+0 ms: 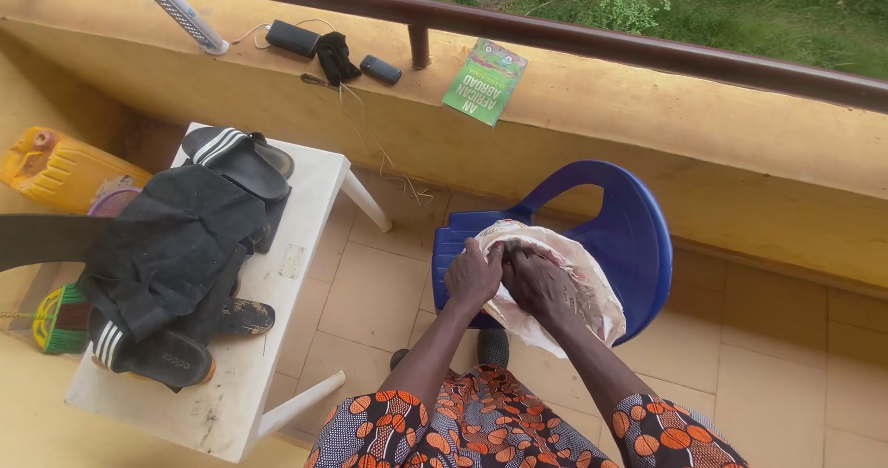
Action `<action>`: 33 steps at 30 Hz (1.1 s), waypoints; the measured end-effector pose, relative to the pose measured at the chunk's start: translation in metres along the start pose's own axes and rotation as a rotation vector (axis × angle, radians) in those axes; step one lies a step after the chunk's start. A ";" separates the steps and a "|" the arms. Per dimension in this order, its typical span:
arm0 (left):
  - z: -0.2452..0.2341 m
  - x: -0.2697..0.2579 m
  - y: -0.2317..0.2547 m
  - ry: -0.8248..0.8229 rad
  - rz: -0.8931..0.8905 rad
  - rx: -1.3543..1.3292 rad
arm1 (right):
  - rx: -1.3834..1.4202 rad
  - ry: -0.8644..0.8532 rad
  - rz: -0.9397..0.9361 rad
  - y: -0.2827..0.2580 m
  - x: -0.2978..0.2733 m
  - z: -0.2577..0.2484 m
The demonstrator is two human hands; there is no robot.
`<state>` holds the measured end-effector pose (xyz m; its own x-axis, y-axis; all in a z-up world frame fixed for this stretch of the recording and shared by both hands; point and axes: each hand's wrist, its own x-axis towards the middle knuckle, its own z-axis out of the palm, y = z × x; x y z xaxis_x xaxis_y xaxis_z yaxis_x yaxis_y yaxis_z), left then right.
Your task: Sorting and inspecting pieces of black material and various sandals on a balcony table
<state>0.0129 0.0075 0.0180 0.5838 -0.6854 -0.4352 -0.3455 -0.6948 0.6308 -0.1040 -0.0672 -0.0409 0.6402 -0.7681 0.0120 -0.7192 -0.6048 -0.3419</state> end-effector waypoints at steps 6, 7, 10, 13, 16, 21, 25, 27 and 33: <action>-0.007 -0.001 0.013 -0.041 -0.108 -0.010 | -0.086 0.520 -0.228 0.029 -0.032 -0.033; -0.007 0.003 0.011 -0.043 -0.133 -0.031 | -0.074 0.578 -0.190 0.034 -0.030 -0.042; -0.006 0.009 0.012 -0.055 -0.171 -0.089 | -0.026 0.641 -0.145 0.033 -0.021 -0.078; -0.020 0.000 0.022 -0.084 -0.156 -0.176 | 0.106 0.646 -0.177 0.013 -0.008 -0.136; -0.016 0.009 0.014 -0.121 -0.092 -0.278 | 0.250 0.641 -0.204 -0.001 0.001 -0.176; -0.004 0.031 -0.006 -0.121 -0.007 -0.356 | 0.298 0.662 -0.186 0.006 0.024 -0.200; 0.020 0.049 -0.030 -0.130 0.072 -0.403 | 0.364 0.723 -0.149 0.005 0.042 -0.225; 0.022 0.044 -0.033 -0.162 0.063 -0.485 | 0.453 0.725 -0.101 0.004 0.053 -0.233; -0.049 0.019 -0.016 -0.159 0.144 -0.632 | 0.804 0.753 0.237 0.014 0.094 -0.211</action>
<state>0.0660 0.0163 0.0311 0.4316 -0.8193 -0.3775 0.1133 -0.3659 0.9237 -0.1114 -0.1921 0.1539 -0.0114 -0.9413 0.3373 -0.2439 -0.3245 -0.9139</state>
